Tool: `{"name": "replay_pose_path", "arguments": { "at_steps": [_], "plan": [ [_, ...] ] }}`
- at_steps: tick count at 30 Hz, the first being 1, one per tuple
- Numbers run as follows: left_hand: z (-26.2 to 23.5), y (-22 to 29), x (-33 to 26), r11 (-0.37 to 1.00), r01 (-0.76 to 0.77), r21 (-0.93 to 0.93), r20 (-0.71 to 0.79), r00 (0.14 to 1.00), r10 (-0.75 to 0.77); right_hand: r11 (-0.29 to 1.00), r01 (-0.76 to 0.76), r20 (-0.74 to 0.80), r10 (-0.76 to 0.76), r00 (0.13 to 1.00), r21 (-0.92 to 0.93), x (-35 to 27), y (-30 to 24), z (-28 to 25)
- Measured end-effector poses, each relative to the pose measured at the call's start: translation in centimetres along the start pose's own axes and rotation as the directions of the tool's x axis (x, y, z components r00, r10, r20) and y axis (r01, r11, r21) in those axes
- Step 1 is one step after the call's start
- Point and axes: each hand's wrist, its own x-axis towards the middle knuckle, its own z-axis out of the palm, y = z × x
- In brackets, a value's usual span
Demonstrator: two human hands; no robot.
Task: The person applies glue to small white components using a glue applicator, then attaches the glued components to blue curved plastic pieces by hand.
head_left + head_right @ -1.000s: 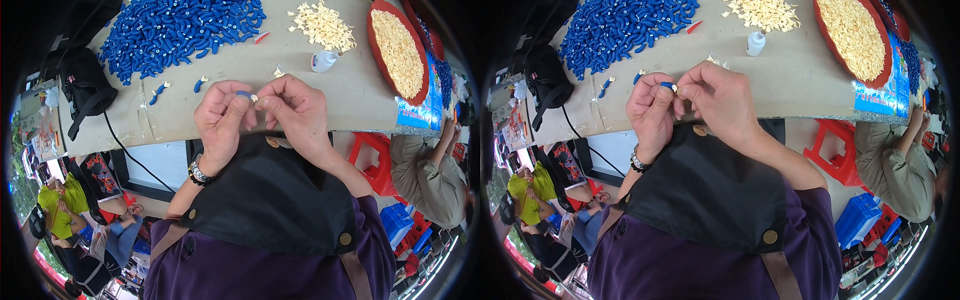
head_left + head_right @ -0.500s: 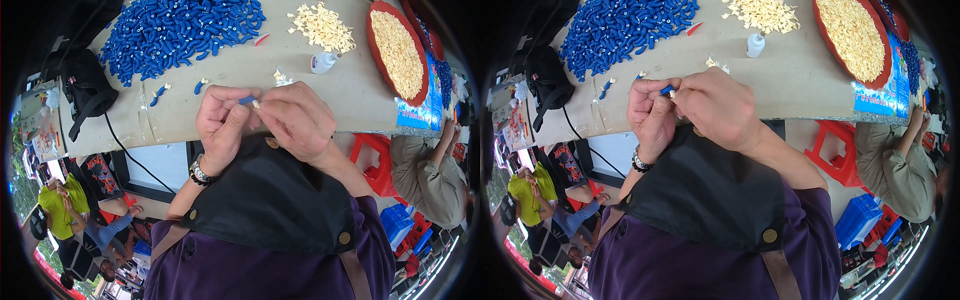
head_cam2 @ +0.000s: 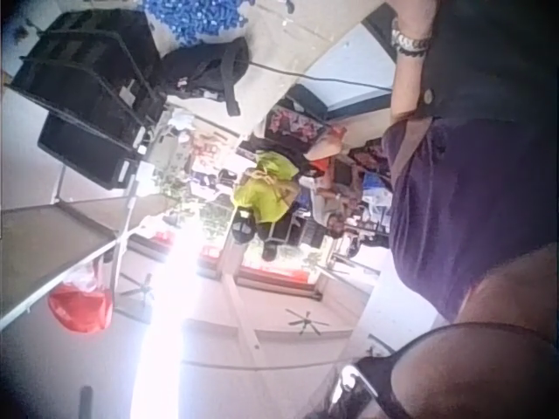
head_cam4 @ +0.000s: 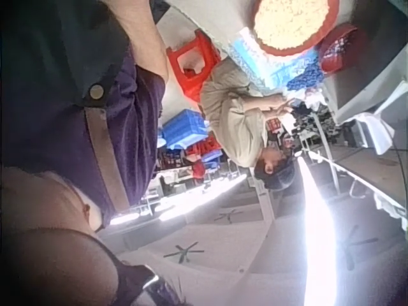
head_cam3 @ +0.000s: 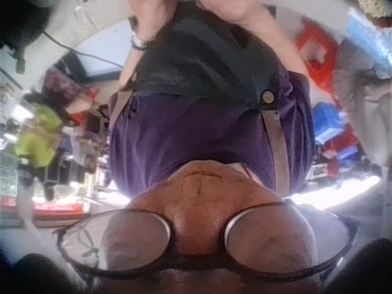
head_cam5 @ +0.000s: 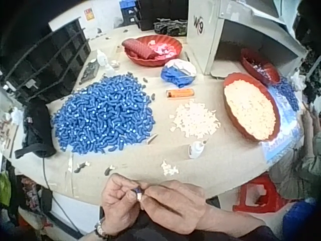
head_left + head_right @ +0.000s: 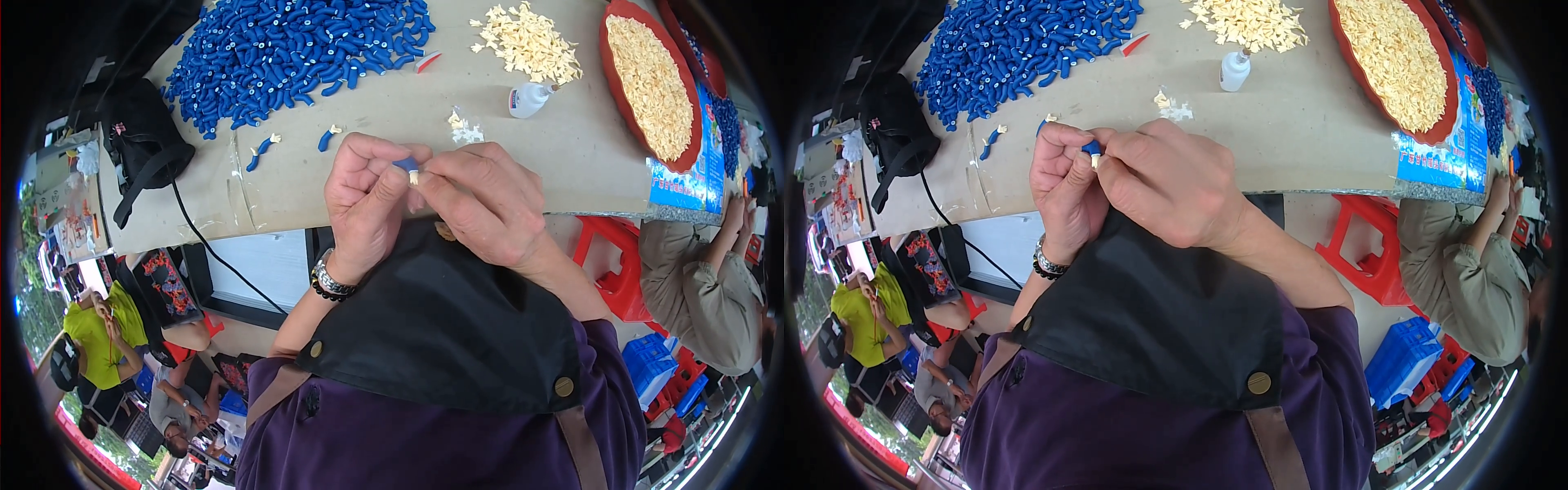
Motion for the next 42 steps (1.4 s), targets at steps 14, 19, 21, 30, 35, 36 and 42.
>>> {"name": "replay_pose_path", "arguments": {
  "at_steps": [14,19,21,30,35,36,42],
  "plan": [
    [0.3,-0.1,-0.2,0.993,-0.023,0.119,-0.054,0.998,0.030,1.000,0.026,-0.010,-0.027,1.000,-0.015,0.0,0.1,0.0],
    [0.4,0.2,-0.4,0.965,-0.044,0.258,-0.090,0.993,0.069,0.998,-0.061,-0.074,0.061,0.995,0.005,0.1,0.4,0.1],
    [0.7,0.4,-0.5,0.951,-0.025,0.309,-0.123,0.990,0.066,0.998,-0.069,-0.074,0.069,0.995,0.006,0.1,0.5,0.2],
    [0.9,0.7,-0.6,0.917,0.017,0.398,-0.153,0.987,0.048,0.971,-0.231,0.000,0.231,0.973,0.056,0.0,0.4,0.2],
    [0.9,0.7,-0.5,0.912,0.021,0.410,-0.152,0.987,0.045,0.721,-0.624,0.091,0.629,0.772,0.303,-0.2,-0.3,0.5],
    [0.9,0.6,-0.4,0.909,0.010,0.416,-0.148,0.987,0.057,0.574,-0.729,0.187,0.723,0.665,0.374,0.1,-0.4,0.3],
    [0.6,0.3,-0.4,0.908,0.012,0.418,-0.163,0.985,0.062,0.225,-0.831,0.385,0.803,0.454,0.510,0.5,-0.4,0.0]
  ]
}}
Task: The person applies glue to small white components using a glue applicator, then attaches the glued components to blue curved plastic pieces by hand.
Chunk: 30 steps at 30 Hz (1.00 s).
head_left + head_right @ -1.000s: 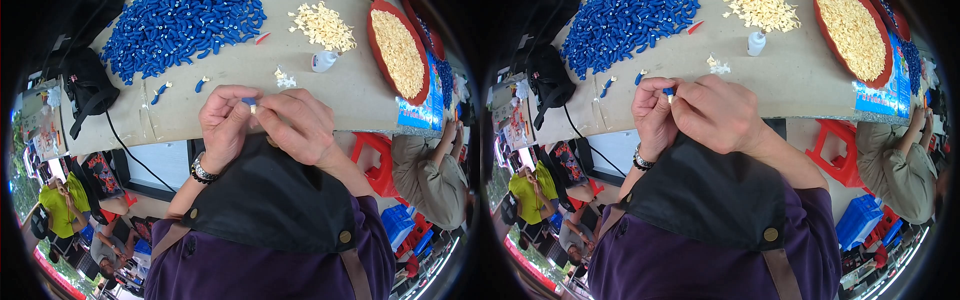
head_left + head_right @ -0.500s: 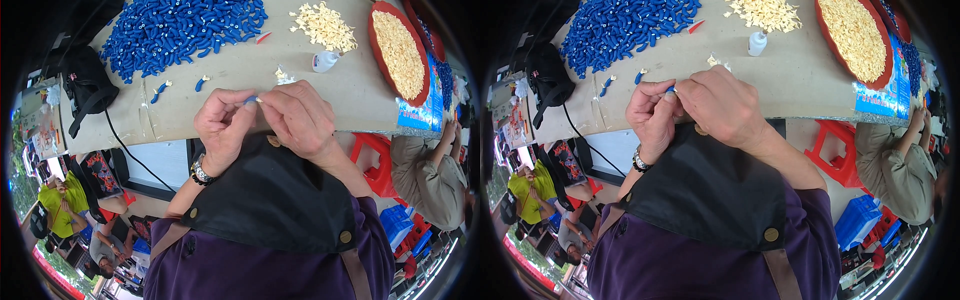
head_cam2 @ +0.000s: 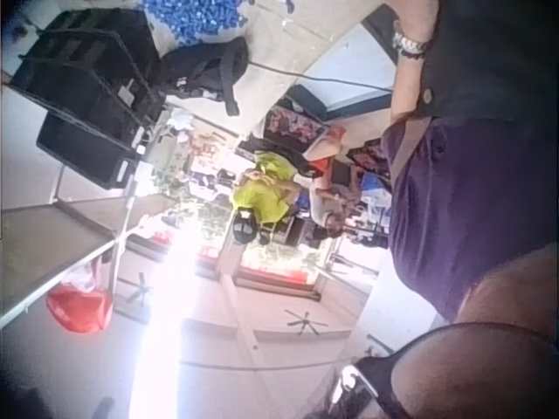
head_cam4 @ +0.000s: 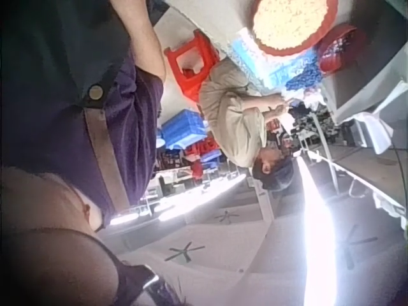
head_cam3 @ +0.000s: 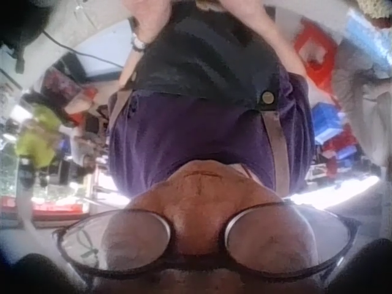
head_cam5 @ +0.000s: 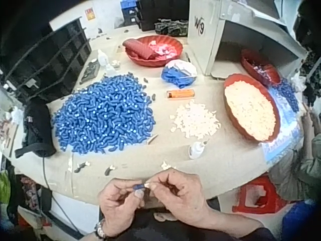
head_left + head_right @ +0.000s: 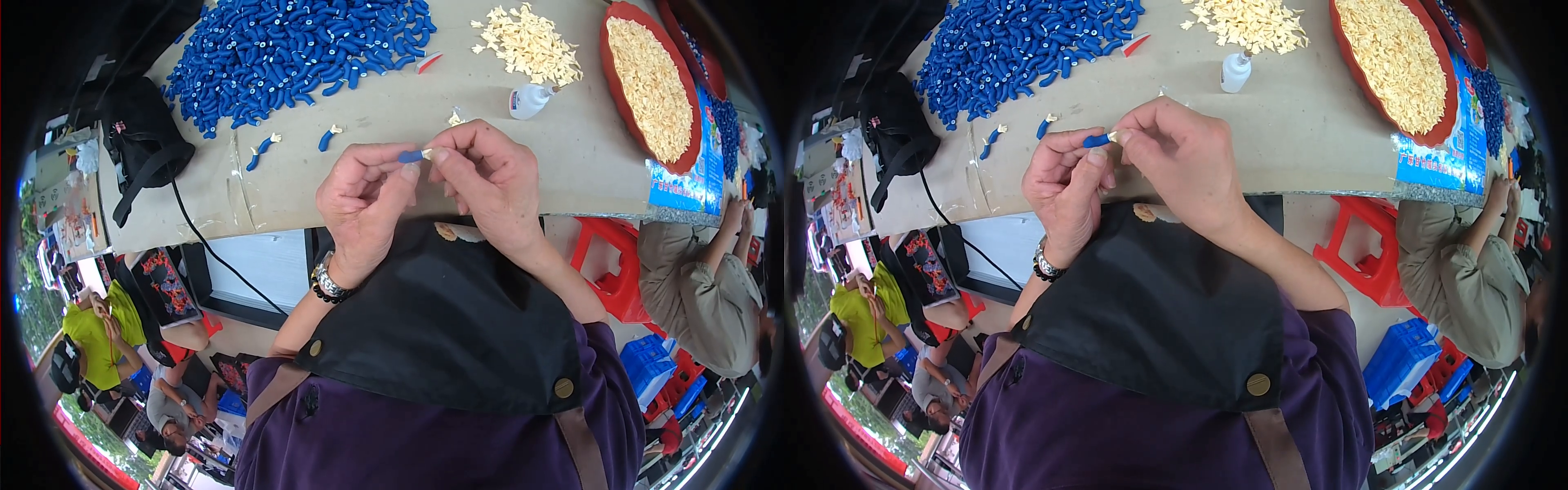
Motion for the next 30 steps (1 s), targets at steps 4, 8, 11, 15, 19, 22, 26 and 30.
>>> {"name": "replay_pose_path", "arguments": {
  "at_steps": [4,8,11,15,19,22,26,30],
  "plan": [
    [0.0,0.2,0.2,1.000,0.007,-0.028,0.008,1.000,-0.007,0.999,-0.028,0.025,0.028,0.999,0.033,0.0,-0.4,-0.2],
    [0.0,0.7,-0.5,0.998,0.048,0.039,-0.035,0.998,-0.046,0.997,0.023,0.026,-0.025,0.999,0.071,-0.7,-0.2,0.3],
    [0.4,0.5,-0.6,0.989,0.081,0.127,-0.060,0.995,-0.074,0.997,0.032,0.060,-0.036,0.998,0.064,-0.7,1.3,-0.4],
    [0.0,0.0,-0.2,0.997,0.036,0.073,-0.068,0.997,-0.031,0.968,0.230,-0.005,-0.232,0.973,-0.098,-0.1,1.1,-0.2],
    [-0.3,-1.2,-0.1,0.998,-0.052,-0.031,0.010,0.999,0.052,0.922,0.345,-0.039,-0.356,0.934,-0.175,-0.5,0.5,-0.7],
    [0.0,-1.5,0.0,0.999,-0.047,-0.021,0.051,0.998,0.048,0.902,0.378,-0.028,-0.392,0.920,-0.209,-0.6,0.5,-1.5],
    [0.7,-1.2,0.2,0.998,-0.019,-0.053,0.029,0.999,0.020,0.805,0.484,-0.057,-0.532,0.845,-0.343,-1.3,-0.8,-3.4],
    [1.4,-0.6,0.4,1.000,-0.004,-0.005,0.015,1.000,0.004,0.568,0.484,-0.184,-0.753,0.632,-0.666,-1.5,-6.6,-12.6]
  ]
}}
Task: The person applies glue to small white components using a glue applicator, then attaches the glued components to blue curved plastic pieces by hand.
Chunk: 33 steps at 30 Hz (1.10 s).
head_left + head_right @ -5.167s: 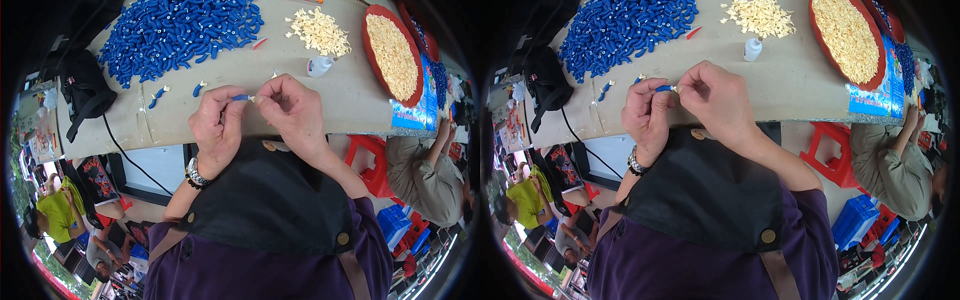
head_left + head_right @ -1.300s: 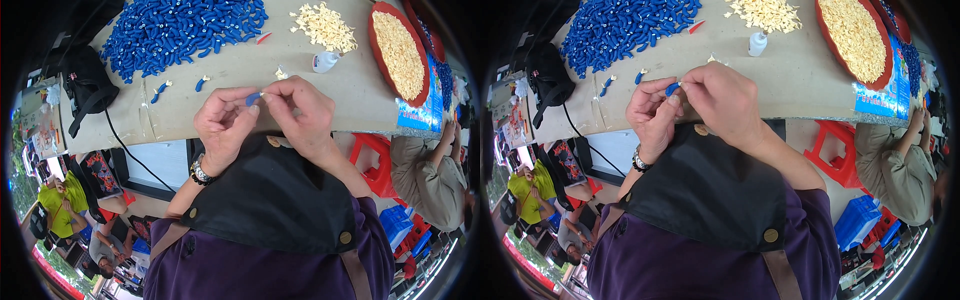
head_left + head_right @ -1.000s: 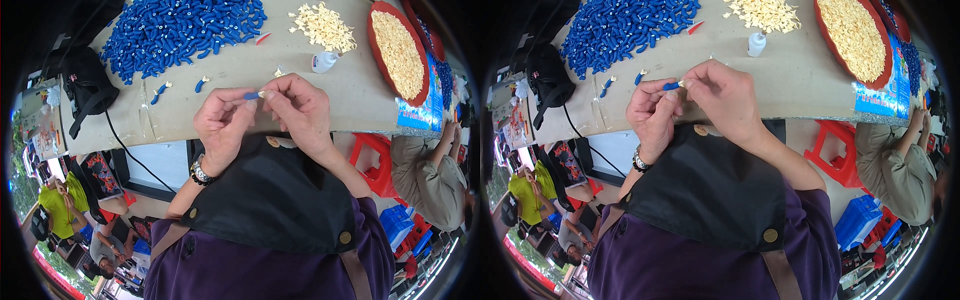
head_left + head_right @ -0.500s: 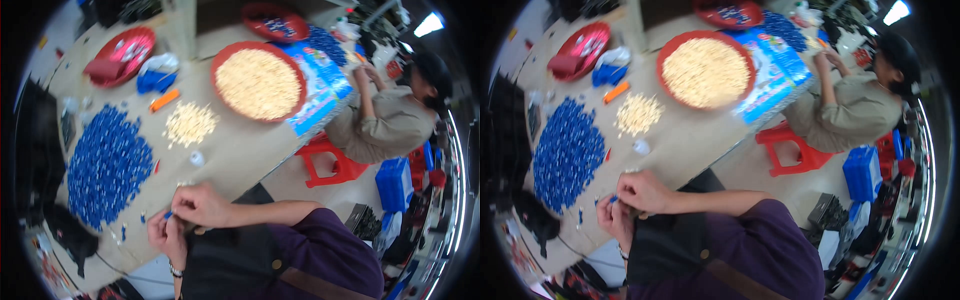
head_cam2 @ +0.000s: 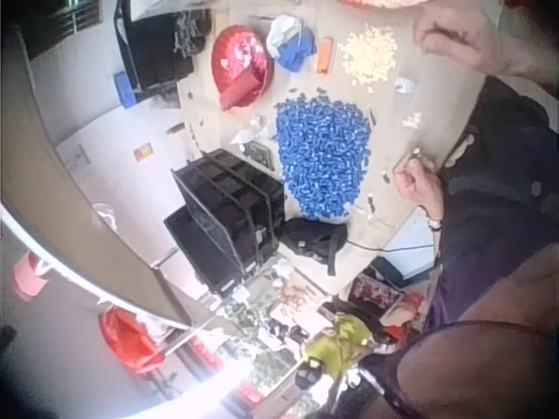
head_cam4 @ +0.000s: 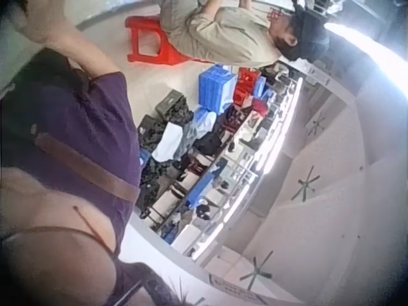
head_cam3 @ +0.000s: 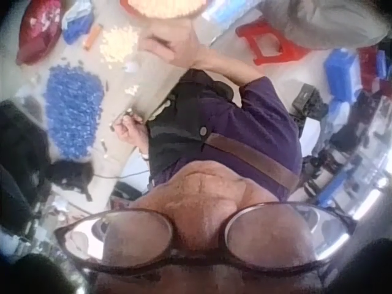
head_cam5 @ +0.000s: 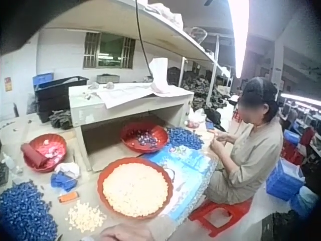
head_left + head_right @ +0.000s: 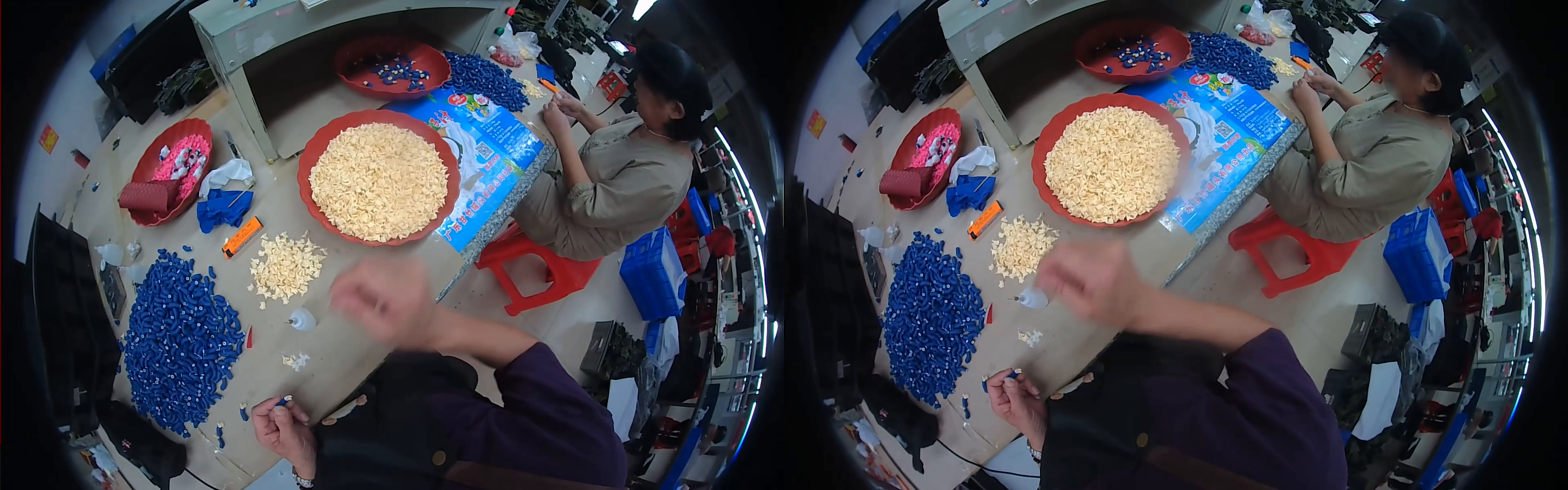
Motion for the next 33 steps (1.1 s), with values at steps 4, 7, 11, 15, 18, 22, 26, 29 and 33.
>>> {"name": "replay_pose_path", "arguments": {
  "at_steps": [4,7,11,15,18,22,26,29,33],
  "plan": [
    [0.1,0.0,0.2,1.000,0.024,0.017,-0.015,1.000,-0.024,0.945,-0.226,-0.456,0.096,0.885,-0.238,10.0,9.5,-7.4],
    [0.6,0.0,0.5,0.999,0.044,0.026,0.011,0.999,-0.044,0.783,-0.284,-0.432,0.022,0.901,-0.554,16.0,20.2,-12.0],
    [0.5,0.0,0.8,0.998,0.050,0.027,0.031,0.998,-0.051,0.619,-0.322,-0.171,0.293,0.941,-0.717,20.8,28.7,-12.3],
    [0.1,-0.2,1.0,0.998,0.049,0.035,0.053,0.997,-0.051,0.398,-0.322,-0.077,0.521,0.850,-0.859,22.2,29.9,-10.1],
    [0.1,-0.1,1.0,0.997,0.061,0.042,0.074,0.995,-0.064,0.350,-0.280,-0.051,0.541,0.840,-0.894,22.5,30.1,-9.3],
    [0.4,0.1,1.0,0.997,0.072,0.038,0.078,0.994,-0.074,0.335,-0.253,-0.043,0.525,0.850,-0.908,22.5,31.3,-9.5],
    [0.2,0.0,1.2,0.996,0.085,0.019,0.101,0.991,-0.086,0.409,-0.383,-0.166,0.474,0.865,-0.828,22.7,32.9,-11.5],
    [-0.1,0.0,1.1,0.996,0.091,0.011,0.117,0.989,-0.092,0.600,-0.337,-0.164,0.325,0.931,-0.726,21.9,32.7,-12.9],
    [-0.3,-0.1,1.0,0.997,0.079,0.016,0.119,0.990,-0.080,0.621,-0.377,-0.264,0.270,0.926,-0.688,21.7,33.0,-13.7]
  ]
}}
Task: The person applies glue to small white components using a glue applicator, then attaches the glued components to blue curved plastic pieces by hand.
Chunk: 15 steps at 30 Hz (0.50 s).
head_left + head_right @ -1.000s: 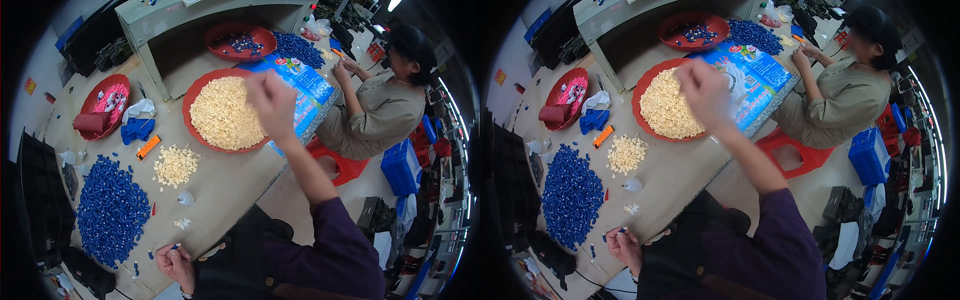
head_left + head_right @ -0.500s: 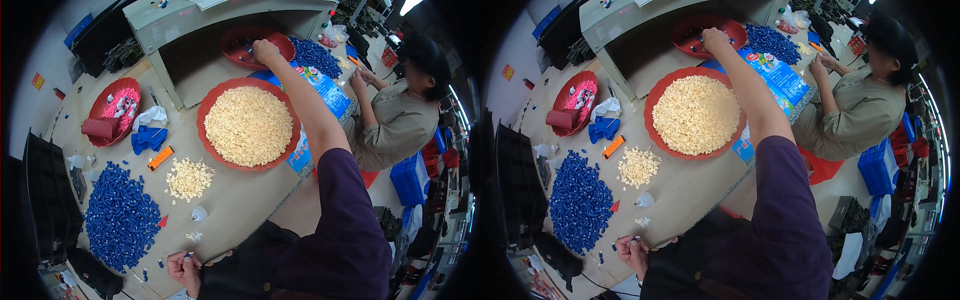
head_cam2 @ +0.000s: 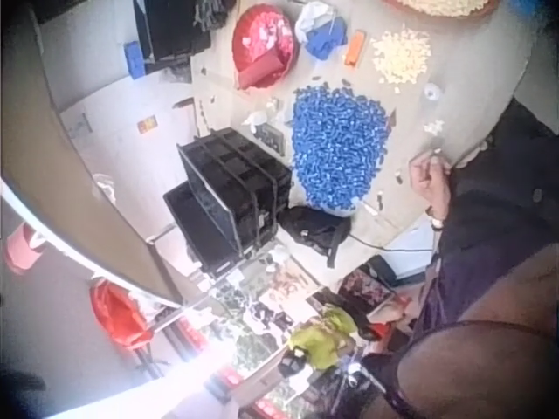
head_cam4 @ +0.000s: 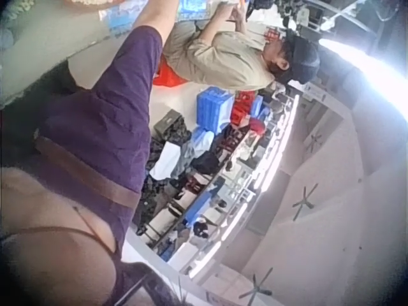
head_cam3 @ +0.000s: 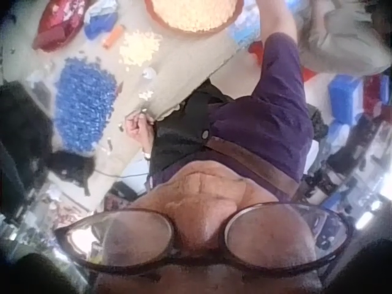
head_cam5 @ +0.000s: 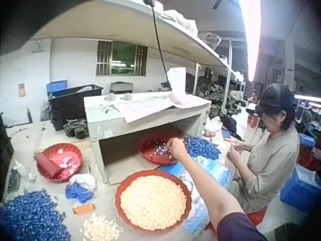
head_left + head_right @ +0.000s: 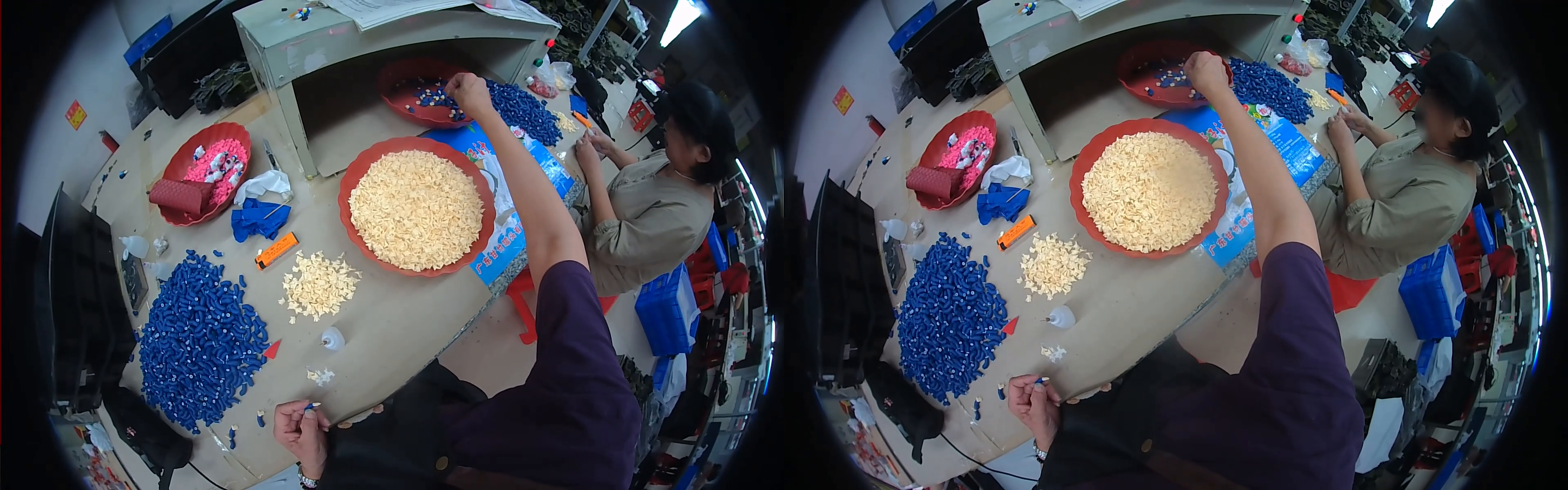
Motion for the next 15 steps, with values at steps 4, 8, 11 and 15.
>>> {"name": "replay_pose_path", "arguments": {
  "at_steps": [4,8,11,15],
  "plan": [
    [0.1,-0.1,0.0,1.000,-0.002,-0.021,0.001,1.000,0.002,0.999,0.028,0.209,-0.031,0.977,0.021,0.6,-1.7,0.9],
    [0.3,-0.1,0.1,1.000,-0.009,-0.006,-0.023,1.000,0.009,0.985,0.141,0.266,-0.111,0.958,-0.098,0.8,-3.9,2.9],
    [0.1,-0.2,0.2,1.000,0.001,0.008,-0.009,1.000,-0.001,0.950,0.156,0.371,-0.047,0.927,-0.269,1.3,-4.5,3.8],
    [0.1,0.2,0.0,1.000,0.013,0.020,-0.019,1.000,-0.013,0.936,0.198,0.297,-0.109,0.949,-0.289,1.3,-2.3,4.7]
  ]
}}
